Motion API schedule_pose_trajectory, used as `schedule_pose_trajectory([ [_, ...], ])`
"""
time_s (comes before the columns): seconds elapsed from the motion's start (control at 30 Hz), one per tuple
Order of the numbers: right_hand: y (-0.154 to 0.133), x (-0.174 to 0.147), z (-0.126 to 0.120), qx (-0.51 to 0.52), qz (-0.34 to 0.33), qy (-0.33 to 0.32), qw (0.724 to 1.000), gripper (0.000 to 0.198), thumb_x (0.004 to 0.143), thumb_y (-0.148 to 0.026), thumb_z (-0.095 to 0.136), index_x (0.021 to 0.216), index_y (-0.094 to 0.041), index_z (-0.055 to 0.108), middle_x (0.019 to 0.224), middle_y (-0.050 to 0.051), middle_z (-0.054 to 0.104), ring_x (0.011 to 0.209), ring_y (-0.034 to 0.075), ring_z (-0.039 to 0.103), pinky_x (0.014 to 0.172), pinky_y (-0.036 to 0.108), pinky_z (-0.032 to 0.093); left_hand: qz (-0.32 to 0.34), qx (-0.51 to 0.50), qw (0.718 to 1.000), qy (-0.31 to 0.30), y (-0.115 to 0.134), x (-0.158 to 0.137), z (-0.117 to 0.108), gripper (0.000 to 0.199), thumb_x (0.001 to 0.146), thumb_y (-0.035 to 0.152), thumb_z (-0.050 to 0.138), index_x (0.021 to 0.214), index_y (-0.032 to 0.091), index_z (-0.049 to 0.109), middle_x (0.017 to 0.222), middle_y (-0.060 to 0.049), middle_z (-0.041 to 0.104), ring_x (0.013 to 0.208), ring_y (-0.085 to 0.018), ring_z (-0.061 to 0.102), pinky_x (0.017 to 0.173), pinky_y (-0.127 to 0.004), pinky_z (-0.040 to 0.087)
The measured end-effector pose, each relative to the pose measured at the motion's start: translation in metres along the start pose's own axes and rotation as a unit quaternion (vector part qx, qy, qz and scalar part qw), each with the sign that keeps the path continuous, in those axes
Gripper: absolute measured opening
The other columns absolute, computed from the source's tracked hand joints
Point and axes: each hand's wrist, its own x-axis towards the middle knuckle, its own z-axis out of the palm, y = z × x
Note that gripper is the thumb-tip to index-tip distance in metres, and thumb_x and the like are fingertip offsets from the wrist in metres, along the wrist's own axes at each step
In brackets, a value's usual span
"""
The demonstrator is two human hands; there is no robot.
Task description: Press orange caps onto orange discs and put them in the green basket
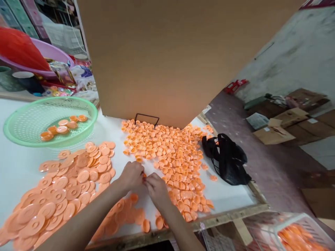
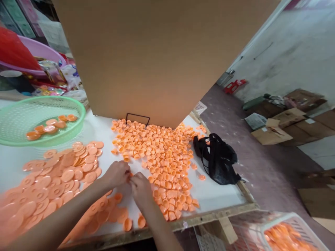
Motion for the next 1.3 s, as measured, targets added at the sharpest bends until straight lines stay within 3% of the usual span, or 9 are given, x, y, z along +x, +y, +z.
schedule_pose_trajectory([
  [0.13, 0.014, 0.023, -0.023, -0.086, 0.049, 0.046, 0.994, 0.030, 0.089, -0.009, 0.048, 0.112, -0.019, 0.065, 0.101, 0.007, 0.062, 0.090, 0.019, 0.061, 0.079, 0.028, 0.048, -0.061, -0.068, 0.987, 0.131, -0.031, -0.009, -0.046, 0.020, 0.075, 0.015, 0.054, 0.079, 0.020, 0.072, 0.081, -0.001, 0.071, 0.073, -0.014, 0.063, 0.067, -0.023, 0.046],
  [0.27, 0.019, 0.039, -0.024, -0.240, 0.065, -0.038, 0.968, 0.043, 0.083, -0.001, 0.048, 0.120, -0.018, 0.061, 0.102, 0.010, 0.060, 0.084, 0.023, 0.061, 0.067, 0.029, 0.046, -0.226, -0.106, 0.883, 0.397, -0.102, -0.009, -0.156, 0.028, 0.074, 0.034, 0.065, 0.093, 0.016, 0.074, 0.078, 0.001, 0.069, 0.075, -0.013, 0.061, 0.076, -0.023, 0.048],
  [0.4, 0.011, 0.041, -0.019, -0.169, 0.080, -0.044, 0.981, 0.046, 0.082, -0.001, 0.049, 0.120, -0.023, 0.062, 0.104, 0.009, 0.056, 0.075, 0.018, 0.061, 0.062, 0.027, 0.044, -0.353, 0.022, 0.814, 0.461, -0.149, -0.009, -0.231, 0.049, 0.071, 0.033, 0.068, 0.117, 0.014, 0.066, 0.077, 0.002, 0.063, 0.071, -0.013, 0.053, 0.088, -0.036, 0.048],
  [0.47, 0.007, 0.039, -0.016, -0.079, 0.098, -0.019, 0.992, 0.033, 0.080, -0.005, 0.052, 0.105, -0.021, 0.067, 0.100, 0.007, 0.058, 0.078, 0.018, 0.061, 0.067, 0.027, 0.045, -0.291, 0.072, 0.855, 0.423, -0.144, -0.011, -0.218, 0.051, 0.075, 0.035, 0.065, 0.119, 0.010, 0.063, 0.084, -0.003, 0.063, 0.075, -0.016, 0.053, 0.092, -0.041, 0.046],
  [0.57, 0.001, 0.036, -0.007, 0.070, 0.153, 0.010, 0.986, 0.010, 0.076, -0.014, 0.062, 0.083, -0.020, 0.066, 0.080, 0.001, 0.062, 0.074, 0.018, 0.061, 0.068, 0.027, 0.047, -0.097, 0.006, 0.966, 0.241, -0.111, -0.017, -0.140, 0.032, 0.077, 0.034, 0.062, 0.101, 0.014, 0.069, 0.086, -0.005, 0.065, 0.069, -0.016, 0.056, 0.074, -0.032, 0.049],
  [0.67, -0.002, 0.032, 0.005, 0.181, 0.181, 0.011, 0.967, 0.003, 0.076, -0.023, 0.064, 0.077, -0.021, 0.066, 0.070, -0.001, 0.064, 0.067, 0.017, 0.061, 0.063, 0.027, 0.048, -0.004, -0.032, 0.996, 0.084, -0.075, -0.026, -0.051, 0.021, 0.064, 0.021, 0.075, 0.084, 0.024, 0.073, 0.083, -0.001, 0.065, 0.073, -0.015, 0.059, 0.069, -0.025, 0.047],
  [0.77, -0.005, 0.027, 0.014, 0.213, 0.159, 0.017, 0.964, 0.012, 0.081, -0.024, 0.058, 0.083, -0.022, 0.070, 0.072, -0.001, 0.068, 0.068, 0.017, 0.062, 0.065, 0.027, 0.049, 0.009, -0.013, 1.000, 0.011, -0.053, -0.031, -0.002, 0.009, 0.070, 0.015, 0.070, 0.076, 0.022, 0.070, 0.082, -0.002, 0.061, 0.078, -0.017, 0.057, 0.072, -0.028, 0.043],
  [1.13, -0.011, 0.012, 0.036, -0.044, -0.015, -0.031, 0.998, 0.021, 0.091, -0.007, 0.048, 0.087, -0.020, 0.063, 0.080, 0.003, 0.052, 0.080, 0.020, 0.050, 0.066, 0.029, 0.043, 0.004, -0.069, 0.998, -0.001, -0.051, -0.028, 0.007, 0.019, 0.084, 0.022, 0.060, 0.097, 0.024, 0.073, 0.088, -0.004, 0.064, 0.083, -0.018, 0.057, 0.076, -0.031, 0.041],
  [1.3, -0.007, 0.017, 0.035, -0.041, -0.049, -0.027, 0.998, 0.019, 0.093, -0.007, 0.048, 0.082, -0.018, 0.059, 0.081, 0.003, 0.052, 0.081, 0.020, 0.049, 0.067, 0.029, 0.042, -0.098, -0.155, 0.982, -0.052, -0.046, -0.010, -0.009, 0.021, 0.076, 0.016, 0.057, 0.084, 0.022, 0.075, 0.081, 0.000, 0.068, 0.073, -0.013, 0.061, 0.068, -0.023, 0.043],
])
